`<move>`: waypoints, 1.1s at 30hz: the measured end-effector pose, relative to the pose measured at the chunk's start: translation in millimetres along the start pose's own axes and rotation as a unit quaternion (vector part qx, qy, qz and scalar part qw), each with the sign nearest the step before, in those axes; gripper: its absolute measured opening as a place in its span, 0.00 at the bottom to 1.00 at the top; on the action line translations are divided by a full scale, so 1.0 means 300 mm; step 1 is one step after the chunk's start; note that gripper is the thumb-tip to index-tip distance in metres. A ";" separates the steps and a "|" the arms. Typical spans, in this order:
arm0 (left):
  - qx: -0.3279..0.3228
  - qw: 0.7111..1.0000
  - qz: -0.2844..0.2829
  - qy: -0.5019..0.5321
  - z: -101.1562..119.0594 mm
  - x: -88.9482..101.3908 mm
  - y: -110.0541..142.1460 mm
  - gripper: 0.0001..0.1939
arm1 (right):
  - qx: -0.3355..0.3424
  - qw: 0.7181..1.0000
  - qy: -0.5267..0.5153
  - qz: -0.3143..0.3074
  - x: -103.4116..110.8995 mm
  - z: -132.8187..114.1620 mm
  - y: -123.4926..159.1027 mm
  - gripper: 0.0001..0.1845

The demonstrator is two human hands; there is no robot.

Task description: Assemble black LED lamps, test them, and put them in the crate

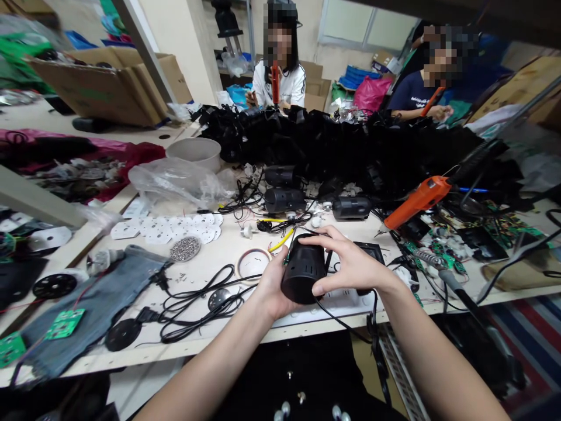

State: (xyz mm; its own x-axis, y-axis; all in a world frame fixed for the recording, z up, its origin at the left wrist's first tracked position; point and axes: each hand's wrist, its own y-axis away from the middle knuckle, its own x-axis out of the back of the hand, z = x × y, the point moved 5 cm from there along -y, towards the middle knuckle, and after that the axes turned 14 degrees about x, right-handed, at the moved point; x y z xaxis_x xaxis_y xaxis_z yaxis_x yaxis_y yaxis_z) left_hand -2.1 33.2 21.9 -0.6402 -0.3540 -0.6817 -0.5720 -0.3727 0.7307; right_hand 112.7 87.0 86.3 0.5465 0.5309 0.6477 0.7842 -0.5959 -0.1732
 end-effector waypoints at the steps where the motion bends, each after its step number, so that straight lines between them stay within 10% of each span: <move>1: 0.004 1.000 -0.003 -0.001 0.002 -0.005 -0.001 0.31 | -0.002 1.000 -0.002 -0.001 0.004 0.002 -0.001 0.44; 33: 0.004 0.999 -0.007 -0.032 0.029 -0.056 -0.025 0.30 | -0.038 0.999 -0.036 0.014 0.036 0.049 0.018 0.42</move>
State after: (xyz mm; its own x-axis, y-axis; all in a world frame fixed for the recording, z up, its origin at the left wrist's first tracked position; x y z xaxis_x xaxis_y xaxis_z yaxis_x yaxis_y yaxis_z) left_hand 8.4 49.4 28.0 -0.6637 -0.2934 -0.6880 -0.5847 -0.3702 0.7219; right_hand 127.1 98.5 81.5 0.5899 0.5528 0.5885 0.7449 -0.6539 -0.1324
